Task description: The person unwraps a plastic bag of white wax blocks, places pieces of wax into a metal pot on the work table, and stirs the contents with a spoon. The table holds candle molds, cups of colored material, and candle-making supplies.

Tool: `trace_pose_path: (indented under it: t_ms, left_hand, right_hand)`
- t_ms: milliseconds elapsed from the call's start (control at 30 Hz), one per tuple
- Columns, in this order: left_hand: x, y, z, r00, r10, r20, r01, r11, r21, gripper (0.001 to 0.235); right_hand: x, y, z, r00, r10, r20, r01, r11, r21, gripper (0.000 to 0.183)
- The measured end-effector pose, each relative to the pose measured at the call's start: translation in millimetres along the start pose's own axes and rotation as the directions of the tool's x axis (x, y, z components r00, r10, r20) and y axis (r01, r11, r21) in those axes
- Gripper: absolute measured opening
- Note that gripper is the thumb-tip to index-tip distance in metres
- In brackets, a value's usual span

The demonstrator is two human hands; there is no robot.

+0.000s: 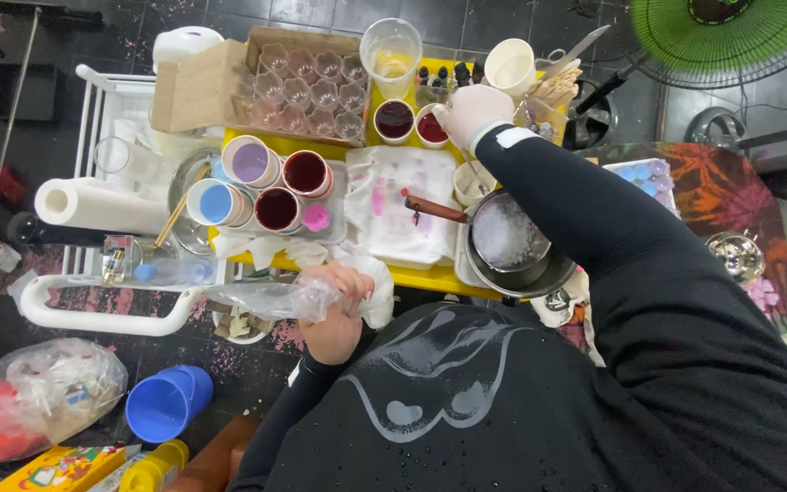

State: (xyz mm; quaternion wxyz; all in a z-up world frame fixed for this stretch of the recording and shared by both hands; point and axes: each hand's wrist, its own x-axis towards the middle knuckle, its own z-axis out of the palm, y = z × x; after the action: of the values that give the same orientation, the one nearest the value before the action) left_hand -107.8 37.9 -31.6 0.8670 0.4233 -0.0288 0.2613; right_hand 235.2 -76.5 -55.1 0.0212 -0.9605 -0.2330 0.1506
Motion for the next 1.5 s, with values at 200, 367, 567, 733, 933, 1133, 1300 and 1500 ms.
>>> trace_pose_path:
  t_ms: [200, 367, 567, 733, 933, 1133, 1300, 1500]
  left_hand:
    - [-2, 0, -3, 0.999, -0.052, -0.007, 0.052, 0.997, -0.054, 0.008]
    - [-2, -4, -6, 0.998, -0.059, 0.004, 0.059, 0.997, -0.052, 0.022]
    - [-5, -3, -11, 0.997, -0.077, -0.012, 0.077, 0.995, -0.064, 0.023]
    - [-4, -5, -14, 0.995, -0.096, -0.016, 0.095, 0.995, -0.041, 0.011]
    - [6, -5, -10, 0.989, -0.142, 0.032, 0.143, 0.989, -0.042, 0.008]
    - [14, -6, -6, 0.977, -0.214, -0.011, 0.214, 0.976, -0.046, 0.010]
    - [28, 0, 8, 0.979, -0.205, 0.007, 0.205, 0.979, -0.005, 0.010]
    - [40, 0, 13, 0.969, -0.247, 0.021, 0.248, 0.968, -0.033, 0.009]
  right_hand:
    - [1, 8, 0, 0.997, -0.004, 0.075, 0.007, 0.999, -0.034, 0.055]
    - [0, -1, -1, 0.995, -0.042, 0.094, 0.044, 0.999, -0.025, 0.056]
    - [4, 4, -1, 0.994, 0.019, 0.107, -0.022, 0.999, 0.029, 0.046]
    - [-15, 26, -26, 0.999, -0.031, 0.025, 0.028, 0.994, 0.107, 0.033]
    - [-66, 78, -56, 0.963, -0.163, -0.213, 0.217, 0.941, 0.260, 0.031]
    - [-139, 141, -55, 0.845, -0.111, -0.523, 0.492, 0.545, 0.679, 0.017]
    - [-230, 171, -43, 0.820, 0.312, -0.479, 0.372, 0.345, 0.862, 0.020]
    - [-318, 183, -19, 0.741, 0.500, -0.448, 0.521, -0.007, 0.854, 0.021]
